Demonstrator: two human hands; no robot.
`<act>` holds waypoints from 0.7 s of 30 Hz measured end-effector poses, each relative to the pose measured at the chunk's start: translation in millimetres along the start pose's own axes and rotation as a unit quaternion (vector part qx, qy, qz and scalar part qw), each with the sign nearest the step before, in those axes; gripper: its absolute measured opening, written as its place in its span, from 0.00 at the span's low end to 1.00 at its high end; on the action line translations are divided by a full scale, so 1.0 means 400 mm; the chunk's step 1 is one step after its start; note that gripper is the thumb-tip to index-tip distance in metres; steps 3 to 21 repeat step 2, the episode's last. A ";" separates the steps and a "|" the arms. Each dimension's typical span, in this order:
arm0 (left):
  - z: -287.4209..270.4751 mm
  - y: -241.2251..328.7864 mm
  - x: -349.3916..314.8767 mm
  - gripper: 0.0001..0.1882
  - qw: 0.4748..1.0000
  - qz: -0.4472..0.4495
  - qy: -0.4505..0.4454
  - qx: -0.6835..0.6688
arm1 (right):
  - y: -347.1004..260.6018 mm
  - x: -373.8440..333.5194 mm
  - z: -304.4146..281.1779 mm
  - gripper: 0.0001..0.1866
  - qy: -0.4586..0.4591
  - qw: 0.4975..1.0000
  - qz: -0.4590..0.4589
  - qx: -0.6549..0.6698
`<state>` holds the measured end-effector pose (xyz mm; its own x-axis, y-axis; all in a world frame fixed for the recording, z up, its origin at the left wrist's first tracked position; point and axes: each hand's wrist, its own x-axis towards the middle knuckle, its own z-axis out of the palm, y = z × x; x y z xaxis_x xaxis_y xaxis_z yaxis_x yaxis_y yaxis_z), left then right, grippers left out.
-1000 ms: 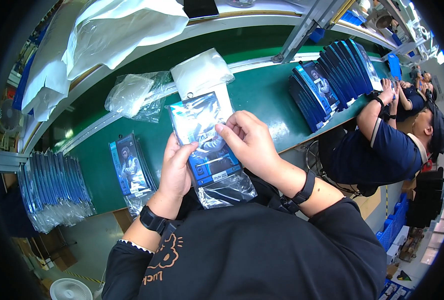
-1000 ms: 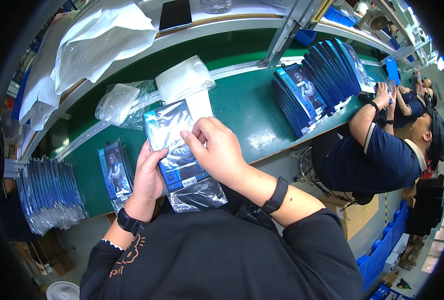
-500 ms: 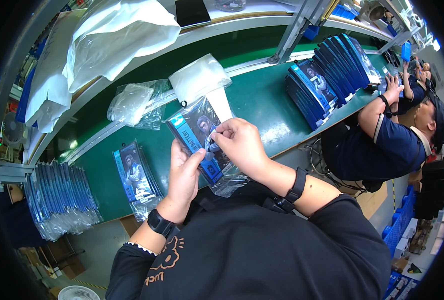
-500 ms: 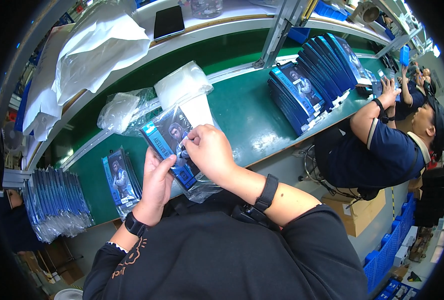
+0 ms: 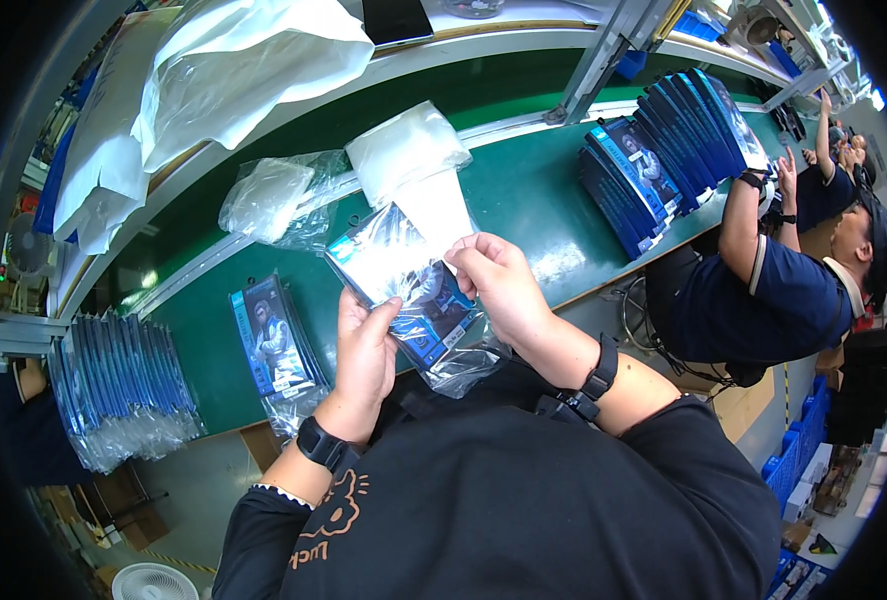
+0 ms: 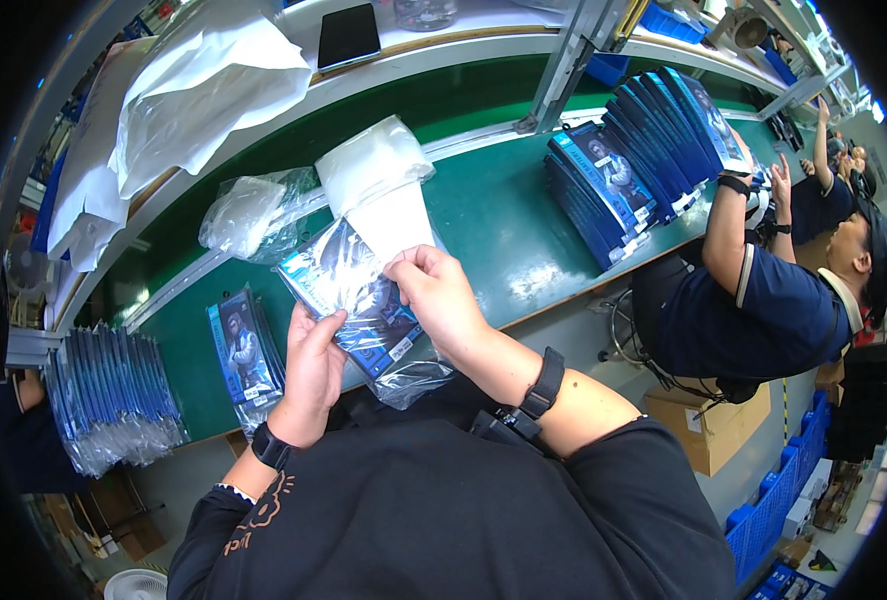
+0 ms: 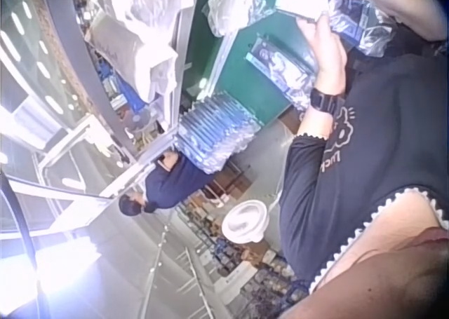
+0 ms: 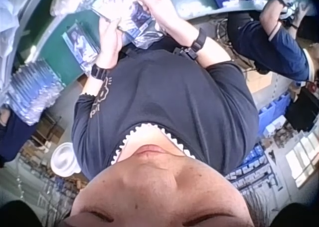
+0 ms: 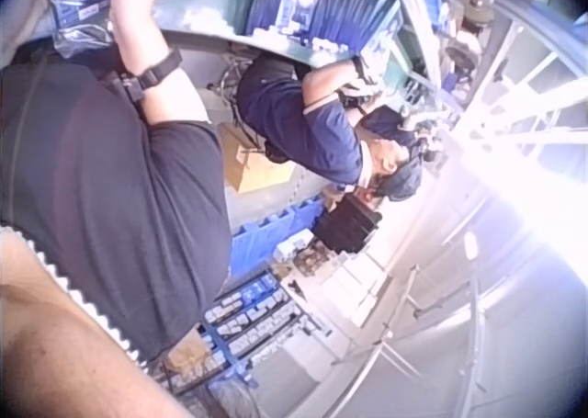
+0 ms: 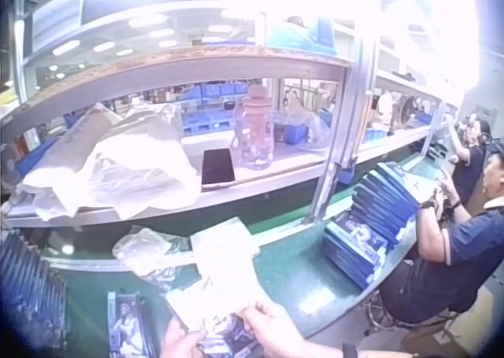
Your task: Packaging LCD writing tablet boxes into clear plastic sleeves at a production workstation.
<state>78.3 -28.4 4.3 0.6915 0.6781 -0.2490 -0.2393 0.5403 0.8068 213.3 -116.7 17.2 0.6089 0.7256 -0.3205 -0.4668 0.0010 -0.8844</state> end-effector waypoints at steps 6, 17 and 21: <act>0.001 -0.001 -0.005 0.22 1.000 0.012 0.000 0.010 | 0.000 -0.009 0.011 0.06 0.006 0.999 -0.005 -0.048; 0.001 -0.001 -0.005 0.22 1.000 0.012 0.000 0.010 | 0.000 -0.009 0.011 0.06 0.006 0.999 -0.005 -0.048; 0.001 -0.001 -0.005 0.22 1.000 0.012 0.000 0.010 | 0.000 -0.009 0.011 0.06 0.006 0.999 -0.005 -0.048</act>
